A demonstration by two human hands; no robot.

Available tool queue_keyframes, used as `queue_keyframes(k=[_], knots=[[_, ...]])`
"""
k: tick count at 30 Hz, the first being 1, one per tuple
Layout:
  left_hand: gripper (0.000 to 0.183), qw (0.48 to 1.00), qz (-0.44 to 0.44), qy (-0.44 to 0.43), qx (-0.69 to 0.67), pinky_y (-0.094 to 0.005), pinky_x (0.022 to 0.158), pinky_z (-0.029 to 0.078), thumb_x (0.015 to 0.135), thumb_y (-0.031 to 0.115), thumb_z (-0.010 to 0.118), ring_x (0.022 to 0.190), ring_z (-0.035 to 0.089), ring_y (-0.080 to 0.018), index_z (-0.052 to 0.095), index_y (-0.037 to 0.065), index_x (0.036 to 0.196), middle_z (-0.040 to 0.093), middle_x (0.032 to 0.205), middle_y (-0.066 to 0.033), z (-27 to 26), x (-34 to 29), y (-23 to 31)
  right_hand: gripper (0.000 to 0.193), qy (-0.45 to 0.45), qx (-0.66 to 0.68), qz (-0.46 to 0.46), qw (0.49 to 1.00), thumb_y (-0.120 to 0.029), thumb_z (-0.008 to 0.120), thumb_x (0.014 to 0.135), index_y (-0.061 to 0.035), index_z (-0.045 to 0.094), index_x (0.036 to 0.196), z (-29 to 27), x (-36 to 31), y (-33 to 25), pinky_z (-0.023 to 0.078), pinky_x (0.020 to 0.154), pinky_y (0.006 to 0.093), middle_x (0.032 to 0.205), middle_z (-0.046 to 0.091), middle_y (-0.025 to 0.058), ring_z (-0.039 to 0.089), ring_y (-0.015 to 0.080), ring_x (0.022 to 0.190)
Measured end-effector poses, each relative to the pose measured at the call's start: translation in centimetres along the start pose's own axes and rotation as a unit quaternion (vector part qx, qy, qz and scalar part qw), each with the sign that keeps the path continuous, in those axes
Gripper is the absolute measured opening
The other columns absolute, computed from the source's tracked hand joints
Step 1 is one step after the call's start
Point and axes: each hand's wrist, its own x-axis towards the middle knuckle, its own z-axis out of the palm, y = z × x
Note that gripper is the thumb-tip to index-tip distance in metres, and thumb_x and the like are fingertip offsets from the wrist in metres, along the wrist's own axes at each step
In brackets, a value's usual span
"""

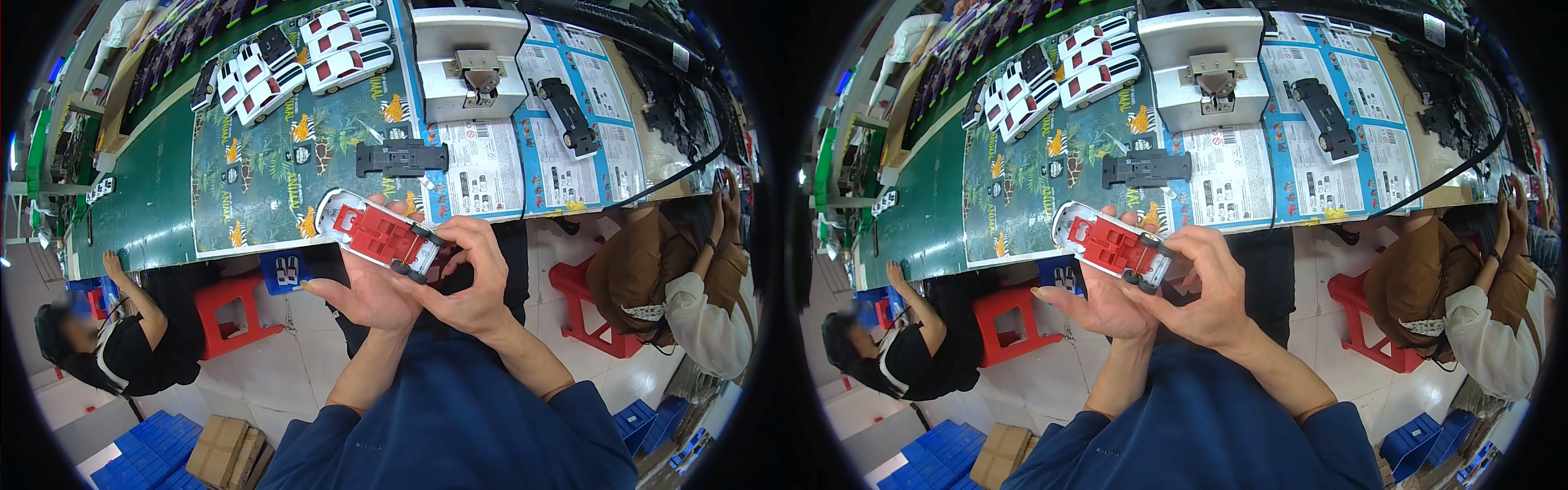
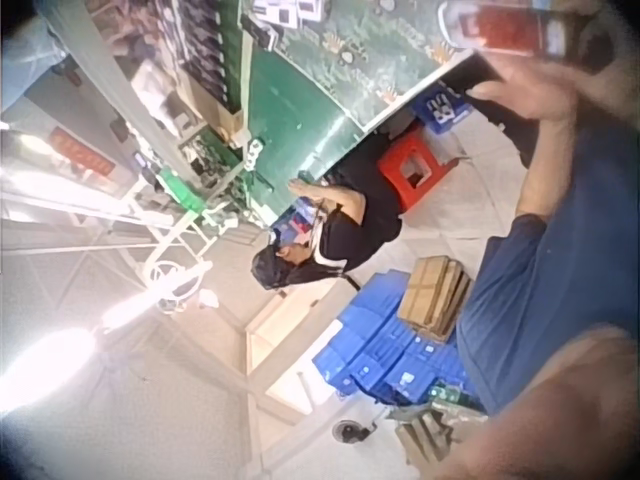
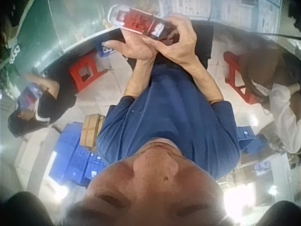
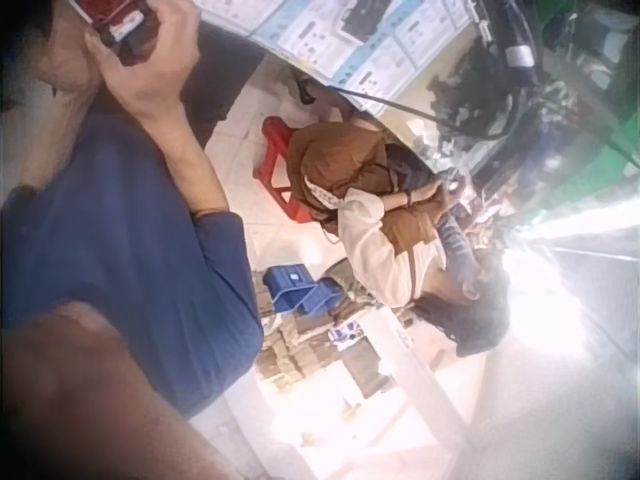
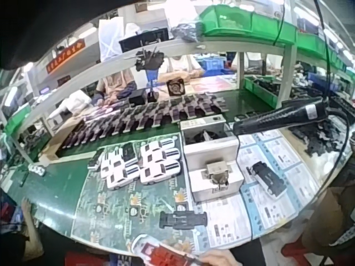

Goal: Assembling plastic toy car components using an electric hand tool on an assembly line.

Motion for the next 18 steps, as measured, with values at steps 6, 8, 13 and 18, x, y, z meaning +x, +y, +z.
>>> queue_keyframes(k=[6, 8, 13, 18], knots=[[0.113, 1.000, -0.005, 0.016, 0.001, -0.0479, 0.105, 0.040, 0.079, 0.090, 0.030, 0.124, 0.048, -0.0320, 0.018, 0.003, 0.150, 0.041, 0.140, -0.0169, 0.17, -0.02, 0.20, 0.067, -0.004, -0.003, -0.029, 1.000, -0.019, 0.093, 0.061, 0.0015, 0.059, 0.114, 0.05, 0.07, 0.10, 0.052, 0.058, 0.0220, 0.113, 0.059, 0.0149, 0.063, 0.0165, 0.089], [0.113, 1.000, -0.006, 0.020, 0.005, -0.0480, 0.105, 0.040, 0.079, 0.090, 0.030, 0.124, 0.048, -0.0322, 0.018, 0.003, 0.150, 0.041, 0.141, -0.0172, 0.19, 0.01, 0.26, 0.067, -0.003, -0.003, -0.038, 0.999, -0.018, 0.093, 0.061, 0.0018, 0.059, 0.115, 0.07, 0.27, 0.09, 0.052, 0.058, 0.0220, 0.113, 0.059, 0.0151, 0.063, 0.0169, 0.089], [0.113, 1.000, -0.005, 0.009, 0.017, -0.0481, 0.105, 0.040, 0.079, 0.089, 0.032, 0.125, 0.048, -0.0325, 0.018, 0.003, 0.151, 0.041, 0.142, -0.0177, 0.18, 0.06, 0.24, 0.059, 0.018, 0.000, -0.065, 0.998, -0.016, 0.091, 0.063, 0.0011, 0.062, 0.112, 0.29, 0.58, 0.19, 0.057, 0.056, 0.0241, 0.110, 0.061, 0.0138, 0.067, 0.0165, 0.079], [0.113, 1.000, 0.002, 0.002, 0.000, -0.0480, 0.106, 0.040, 0.079, 0.090, 0.032, 0.125, 0.048, -0.0326, 0.019, 0.003, 0.151, 0.041, 0.142, -0.0178, 0.03, -0.02, 0.06, 0.063, 0.014, -0.007, -0.066, 0.998, -0.016, 0.091, 0.062, 0.0012, 0.061, 0.115, 0.64, 0.28, 0.73, 0.055, 0.057, 0.0240, 0.112, 0.061, 0.0152, 0.066, 0.0184, 0.086]])
